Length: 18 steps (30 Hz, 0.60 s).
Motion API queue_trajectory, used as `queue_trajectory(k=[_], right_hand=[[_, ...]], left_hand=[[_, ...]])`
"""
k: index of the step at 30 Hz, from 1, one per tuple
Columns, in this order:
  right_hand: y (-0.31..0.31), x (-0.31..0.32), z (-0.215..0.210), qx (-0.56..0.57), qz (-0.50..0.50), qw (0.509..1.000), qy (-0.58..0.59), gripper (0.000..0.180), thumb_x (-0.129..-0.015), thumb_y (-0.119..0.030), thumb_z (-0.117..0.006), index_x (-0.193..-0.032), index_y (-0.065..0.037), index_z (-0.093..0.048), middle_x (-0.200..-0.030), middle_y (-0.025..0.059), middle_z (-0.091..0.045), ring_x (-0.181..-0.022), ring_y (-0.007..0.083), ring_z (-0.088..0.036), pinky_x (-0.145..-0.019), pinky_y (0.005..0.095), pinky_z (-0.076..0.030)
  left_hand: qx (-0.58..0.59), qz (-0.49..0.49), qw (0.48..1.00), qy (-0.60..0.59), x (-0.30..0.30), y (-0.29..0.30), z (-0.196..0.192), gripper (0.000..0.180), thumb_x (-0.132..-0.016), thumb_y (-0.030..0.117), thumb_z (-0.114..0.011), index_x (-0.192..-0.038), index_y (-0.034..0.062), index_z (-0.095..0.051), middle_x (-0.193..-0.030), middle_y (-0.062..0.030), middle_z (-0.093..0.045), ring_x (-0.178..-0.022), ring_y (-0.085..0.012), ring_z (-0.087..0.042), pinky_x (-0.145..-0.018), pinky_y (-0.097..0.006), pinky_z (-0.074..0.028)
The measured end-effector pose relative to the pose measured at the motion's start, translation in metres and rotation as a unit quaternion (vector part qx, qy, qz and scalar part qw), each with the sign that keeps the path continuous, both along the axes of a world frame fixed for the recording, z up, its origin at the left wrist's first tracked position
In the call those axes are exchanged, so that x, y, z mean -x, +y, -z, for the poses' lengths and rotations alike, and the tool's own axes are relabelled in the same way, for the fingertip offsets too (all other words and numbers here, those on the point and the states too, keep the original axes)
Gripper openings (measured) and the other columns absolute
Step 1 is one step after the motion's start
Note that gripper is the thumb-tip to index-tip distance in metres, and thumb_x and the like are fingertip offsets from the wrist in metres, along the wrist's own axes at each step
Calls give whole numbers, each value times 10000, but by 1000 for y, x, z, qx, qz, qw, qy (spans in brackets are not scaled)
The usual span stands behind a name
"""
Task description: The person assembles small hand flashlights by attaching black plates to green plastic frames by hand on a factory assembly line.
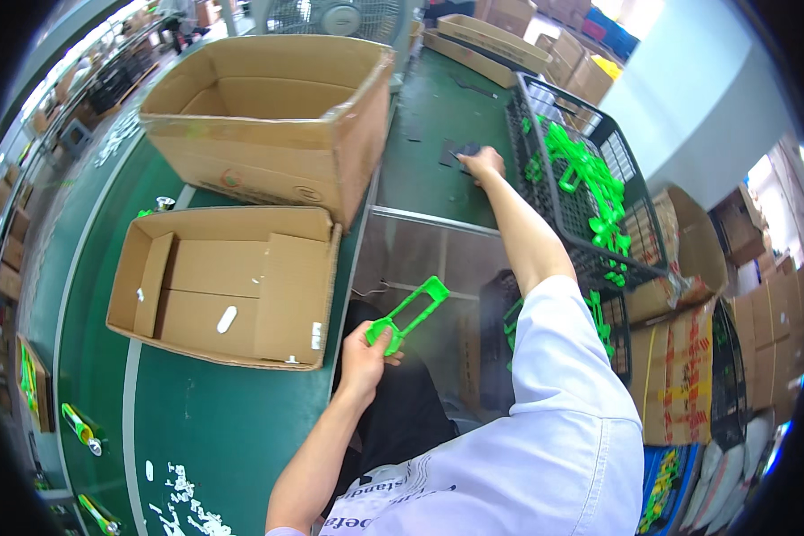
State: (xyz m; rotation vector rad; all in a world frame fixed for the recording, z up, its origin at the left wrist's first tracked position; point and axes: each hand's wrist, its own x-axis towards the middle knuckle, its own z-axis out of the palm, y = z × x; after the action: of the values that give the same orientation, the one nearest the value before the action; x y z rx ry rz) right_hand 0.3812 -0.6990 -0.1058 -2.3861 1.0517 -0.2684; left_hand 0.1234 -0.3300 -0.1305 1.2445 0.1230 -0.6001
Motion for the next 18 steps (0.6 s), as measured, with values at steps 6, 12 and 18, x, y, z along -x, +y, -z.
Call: queue_trajectory(k=[6, 12, 18], right_hand=[[1, -42, 12, 16, 13, 993, 113, 552, -671, -298, -899, -1058, 17, -665, -1104, 151, -687, -1025, 281, -665, -857, 387, -524], [-79, -39, 39, -145, 47, 987, -54, 202, -740, -101, -842, -805, 12, -687, -779, 102, -677, -665, 203, -629, -613, 350, -502], [37, 48, -29, -258, -187, 936, -151, 183, -858, -149, -745, -948, 6, -708, -881, 114, -702, -693, 133, -638, -615, 277, -524]], left_hand=[[-2, -13, 1000, 10, -6, 6, -1, 137, -990, 151, -562, -937, 25, -572, -820, -70, -635, -669, -156, -641, -563, -277, -505], [5, 14, 1000, 3, -12, -6, -6, 124, -993, 135, -546, -929, 30, -568, -803, -53, -612, -654, -138, -629, -564, -266, -493], [9, -1, 1000, 24, -13, 2, 2, 115, -997, 143, -541, -954, 40, -568, -812, -67, -641, -642, -131, -626, -551, -255, -494]])
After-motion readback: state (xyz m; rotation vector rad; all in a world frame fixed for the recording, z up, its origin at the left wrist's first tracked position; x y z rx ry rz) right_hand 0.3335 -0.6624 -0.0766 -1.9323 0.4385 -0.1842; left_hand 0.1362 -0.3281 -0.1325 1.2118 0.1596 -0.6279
